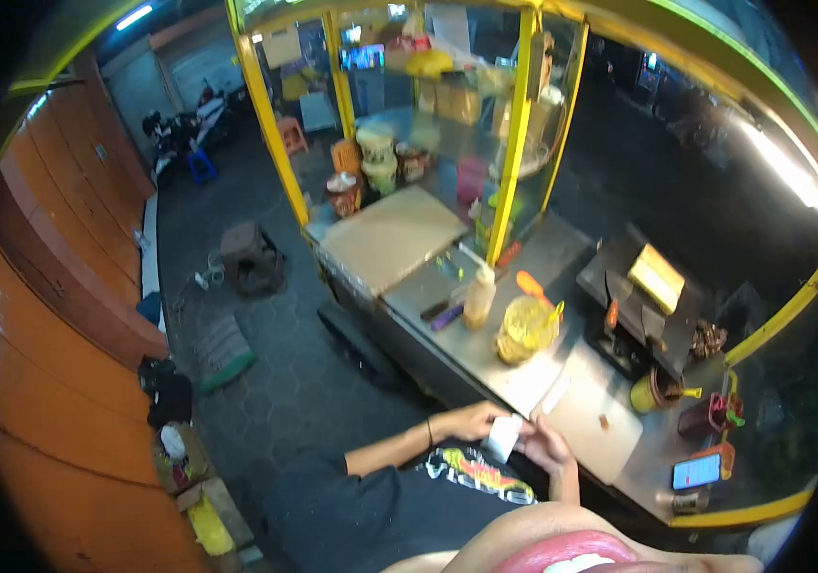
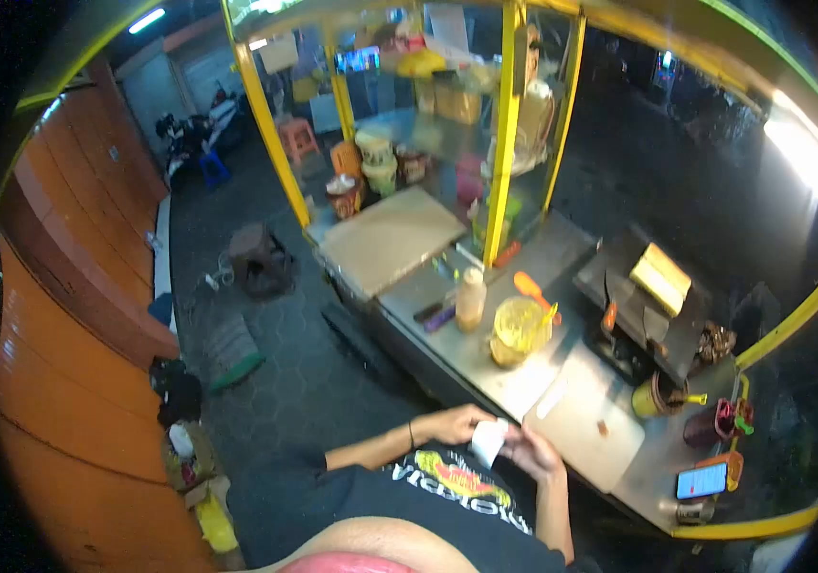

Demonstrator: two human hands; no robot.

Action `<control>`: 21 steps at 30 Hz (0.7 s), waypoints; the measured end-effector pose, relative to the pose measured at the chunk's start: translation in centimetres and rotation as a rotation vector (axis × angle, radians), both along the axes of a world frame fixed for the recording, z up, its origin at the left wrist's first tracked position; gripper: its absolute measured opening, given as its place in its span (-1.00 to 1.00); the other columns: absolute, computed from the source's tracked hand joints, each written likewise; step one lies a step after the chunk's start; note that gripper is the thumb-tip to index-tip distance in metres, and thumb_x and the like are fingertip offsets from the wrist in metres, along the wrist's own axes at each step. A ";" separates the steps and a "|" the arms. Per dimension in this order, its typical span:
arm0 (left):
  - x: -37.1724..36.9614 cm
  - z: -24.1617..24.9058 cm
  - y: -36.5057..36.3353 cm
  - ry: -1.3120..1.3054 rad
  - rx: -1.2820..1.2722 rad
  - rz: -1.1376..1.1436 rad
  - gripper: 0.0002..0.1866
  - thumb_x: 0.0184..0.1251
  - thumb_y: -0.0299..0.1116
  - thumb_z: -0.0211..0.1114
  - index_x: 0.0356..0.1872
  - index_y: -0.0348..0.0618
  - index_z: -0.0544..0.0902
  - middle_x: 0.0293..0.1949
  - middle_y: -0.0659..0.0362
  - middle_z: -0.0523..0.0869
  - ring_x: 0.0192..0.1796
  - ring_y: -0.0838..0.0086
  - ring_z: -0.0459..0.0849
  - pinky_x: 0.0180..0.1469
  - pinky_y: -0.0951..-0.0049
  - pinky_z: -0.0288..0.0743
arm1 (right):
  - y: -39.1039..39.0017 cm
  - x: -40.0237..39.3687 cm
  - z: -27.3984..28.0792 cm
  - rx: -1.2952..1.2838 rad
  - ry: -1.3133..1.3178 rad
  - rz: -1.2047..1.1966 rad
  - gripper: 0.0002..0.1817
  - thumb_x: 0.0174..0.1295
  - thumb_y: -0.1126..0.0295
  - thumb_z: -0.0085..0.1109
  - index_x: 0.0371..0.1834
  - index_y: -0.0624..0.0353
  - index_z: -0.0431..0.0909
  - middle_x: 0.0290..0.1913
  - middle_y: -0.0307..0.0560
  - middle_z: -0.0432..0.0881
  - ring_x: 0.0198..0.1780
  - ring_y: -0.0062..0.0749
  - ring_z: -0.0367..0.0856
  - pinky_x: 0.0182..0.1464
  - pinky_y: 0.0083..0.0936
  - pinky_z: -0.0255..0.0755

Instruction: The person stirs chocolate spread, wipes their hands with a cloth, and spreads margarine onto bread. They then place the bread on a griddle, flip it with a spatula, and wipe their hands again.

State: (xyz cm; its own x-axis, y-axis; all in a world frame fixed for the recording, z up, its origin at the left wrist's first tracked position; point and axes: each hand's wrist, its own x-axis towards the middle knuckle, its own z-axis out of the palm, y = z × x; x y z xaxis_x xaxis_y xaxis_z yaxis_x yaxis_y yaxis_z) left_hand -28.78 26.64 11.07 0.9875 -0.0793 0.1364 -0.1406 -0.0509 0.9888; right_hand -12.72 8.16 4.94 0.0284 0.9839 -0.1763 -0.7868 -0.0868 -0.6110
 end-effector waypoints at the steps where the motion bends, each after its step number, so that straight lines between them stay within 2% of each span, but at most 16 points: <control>1: 0.0 -0.1 0.3 0.086 -0.084 -0.039 -0.66 0.37 -0.53 0.12 0.13 -0.39 0.57 0.00 0.14 0.73 0.01 0.57 0.60 0.13 0.45 0.48 | 0.1 0.5 -0.9 0.009 0.002 0.057 -0.37 0.48 -0.05 -0.18 0.16 0.38 0.50 0.22 0.11 0.55 0.31 -0.08 0.43 0.40 -0.05 0.19; 4: 0.1 -0.6 0.2 0.052 -0.050 0.000 -0.65 0.39 -0.50 0.11 0.16 -0.39 0.55 0.01 0.17 0.72 0.03 0.59 0.57 0.14 0.49 0.47 | 0.3 -0.2 0.1 -0.023 0.011 -0.003 -0.39 0.49 -0.01 -0.18 0.16 0.42 0.49 0.16 0.14 0.59 0.26 -0.10 0.48 0.35 -0.09 0.26; 5: -0.2 0.7 0.0 0.085 -0.049 0.018 -0.65 0.38 -0.48 0.13 0.16 -0.36 0.56 -0.03 0.16 0.73 -0.05 0.60 0.59 0.05 0.48 0.50 | 0.5 -0.2 0.9 -0.025 -0.022 -0.010 -0.44 0.50 0.05 -0.15 0.12 0.42 0.51 0.16 0.13 0.59 0.24 -0.09 0.49 0.32 -0.08 0.30; 7: -0.5 2.1 -0.8 0.126 0.146 0.118 -0.64 0.36 -0.45 0.18 0.15 -0.31 0.58 -0.12 0.12 0.76 -0.15 0.64 0.58 -0.07 0.46 0.52 | 0.3 -0.8 2.9 -0.046 -0.083 -0.059 -0.45 0.50 0.08 -0.13 0.15 0.44 0.48 0.16 0.14 0.59 0.21 -0.10 0.51 0.30 -0.14 0.33; 8: -0.4 2.0 -1.6 0.055 0.129 0.216 -0.66 0.34 -0.42 0.20 0.10 -0.28 0.60 -0.19 0.04 0.77 -0.23 0.62 0.58 -0.14 0.43 0.53 | 0.3 -0.8 2.9 -0.059 -0.121 -0.072 -0.46 0.50 0.09 -0.13 0.14 0.44 0.49 0.15 0.14 0.59 0.21 -0.12 0.52 0.29 -0.15 0.34; 9: -0.4 2.1 -1.9 0.139 0.281 0.293 -0.69 0.34 -0.38 0.20 0.05 -0.30 0.63 -0.23 0.02 0.78 -0.24 0.59 0.64 -0.15 0.42 0.54 | 0.0 -1.0 2.7 -0.077 -0.155 -0.084 -0.47 0.50 0.10 -0.12 0.14 0.44 0.49 0.15 0.13 0.59 0.20 -0.14 0.52 0.29 -0.17 0.35; 10: -0.2 1.6 -1.9 0.212 0.253 0.304 -0.68 0.34 -0.37 0.21 0.05 -0.30 0.63 -0.22 0.02 0.78 -0.23 0.56 0.68 -0.15 0.42 0.55 | 0.0 -1.0 3.2 -0.027 -0.173 -0.044 -0.49 0.50 0.12 -0.12 0.14 0.43 0.50 0.15 0.13 0.59 0.19 -0.18 0.53 0.28 -0.18 0.36; 11: 0.0 0.7 -1.8 0.283 0.231 0.309 -0.68 0.35 -0.36 0.21 0.05 -0.29 0.64 -0.21 0.01 0.79 -0.21 0.53 0.71 -0.14 0.42 0.56 | 0.1 -1.2 3.1 -0.032 -0.152 -0.072 -0.50 0.50 0.13 -0.12 0.13 0.42 0.50 0.16 0.14 0.59 0.19 -0.20 0.53 0.28 -0.20 0.36; 12: 0.3 -0.6 -1.7 0.082 0.220 0.310 -0.66 0.34 -0.37 0.20 0.08 -0.29 0.63 -0.20 0.00 0.79 -0.16 0.53 0.73 -0.12 0.43 0.58 | 0.1 -1.0 3.1 -0.035 -0.140 -0.063 -0.50 0.50 0.13 -0.12 0.12 0.43 0.51 0.16 0.14 0.58 0.18 -0.20 0.54 0.28 -0.19 0.36; 13: 0.2 0.6 -1.6 0.094 0.191 0.246 -0.66 0.35 -0.39 0.17 0.09 -0.30 0.63 -0.18 -0.02 0.79 -0.14 0.54 0.72 -0.10 0.43 0.59 | -0.2 -1.1 3.6 -0.042 -0.124 -0.062 -0.50 0.50 0.13 -0.11 0.11 0.43 0.52 0.16 0.15 0.58 0.18 -0.20 0.54 0.29 -0.19 0.36; 15: 0.3 0.1 -1.5 0.094 0.087 0.178 -0.67 0.33 -0.41 0.16 0.07 -0.30 0.64 -0.17 -0.01 0.79 -0.14 0.56 0.71 -0.09 0.42 0.59 | -1.0 -0.6 3.0 -0.029 -0.102 -0.053 -0.50 0.50 0.12 -0.10 0.10 0.43 0.52 0.16 0.14 0.59 0.17 -0.20 0.55 0.28 -0.18 0.37; 16: 0.4 0.6 -1.3 0.121 0.129 0.111 -0.66 0.30 -0.43 0.17 0.07 -0.28 0.64 -0.15 0.00 0.79 -0.12 0.55 0.71 -0.08 0.42 0.59 | -1.2 -0.8 3.3 -0.042 -0.113 -0.087 -0.50 0.50 0.11 -0.09 0.09 0.42 0.54 0.13 0.13 0.61 0.15 -0.19 0.56 0.26 -0.17 0.38; 17: 0.4 0.8 -1.5 0.117 0.211 0.115 -0.63 0.26 -0.45 0.17 0.09 -0.26 0.62 -0.15 -0.06 0.78 -0.13 0.37 0.77 -0.09 0.37 0.59 | -1.4 -0.4 2.9 -0.035 -0.117 -0.084 -0.50 0.50 0.11 -0.09 0.09 0.42 0.54 0.13 0.13 0.61 0.15 -0.19 0.56 0.26 -0.17 0.38; 19: 0.6 -0.1 -1.5 0.076 0.356 0.089 -0.63 0.24 -0.45 0.15 0.08 -0.27 0.61 -0.16 -0.17 0.73 -0.14 0.08 0.76 -0.10 0.28 0.59 | -2.1 -0.2 1.2 -0.102 -0.103 -0.101 -0.51 0.51 0.12 -0.10 0.06 0.42 0.56 0.10 0.13 0.63 0.15 -0.19 0.57 0.25 -0.16 0.39; 20: 0.4 2.0 -1.8 0.108 0.342 0.106 -0.68 0.24 -0.43 0.15 -0.01 -0.29 0.62 -0.22 -0.24 0.69 -0.16 -0.09 0.69 -0.12 0.19 0.58 | -1.7 -0.7 3.1 -0.087 -0.138 -0.090 -0.53 0.50 0.14 -0.09 0.03 0.41 0.58 0.07 0.12 0.65 0.15 -0.21 0.57 0.24 -0.15 0.39; 21: 0.5 1.1 -2.2 0.080 0.483 0.180 -0.72 0.24 -0.35 0.18 -0.10 -0.28 0.64 -0.31 -0.23 0.68 -0.23 -0.10 0.69 -0.17 0.11 0.57 | -1.7 -0.8 3.3 -0.130 -0.172 -0.094 -0.53 0.49 0.13 -0.04 0.03 0.41 0.59 0.06 0.09 0.65 0.15 -0.26 0.57 0.23 -0.24 0.40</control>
State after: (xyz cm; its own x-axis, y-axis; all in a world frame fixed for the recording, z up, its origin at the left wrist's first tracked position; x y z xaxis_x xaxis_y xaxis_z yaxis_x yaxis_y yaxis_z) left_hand -28.25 24.40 12.18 0.9971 0.0578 0.0500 -0.0126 -0.5207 0.8536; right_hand -13.55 6.46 8.29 0.1592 0.9449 -0.2861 -0.6804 -0.1050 -0.7253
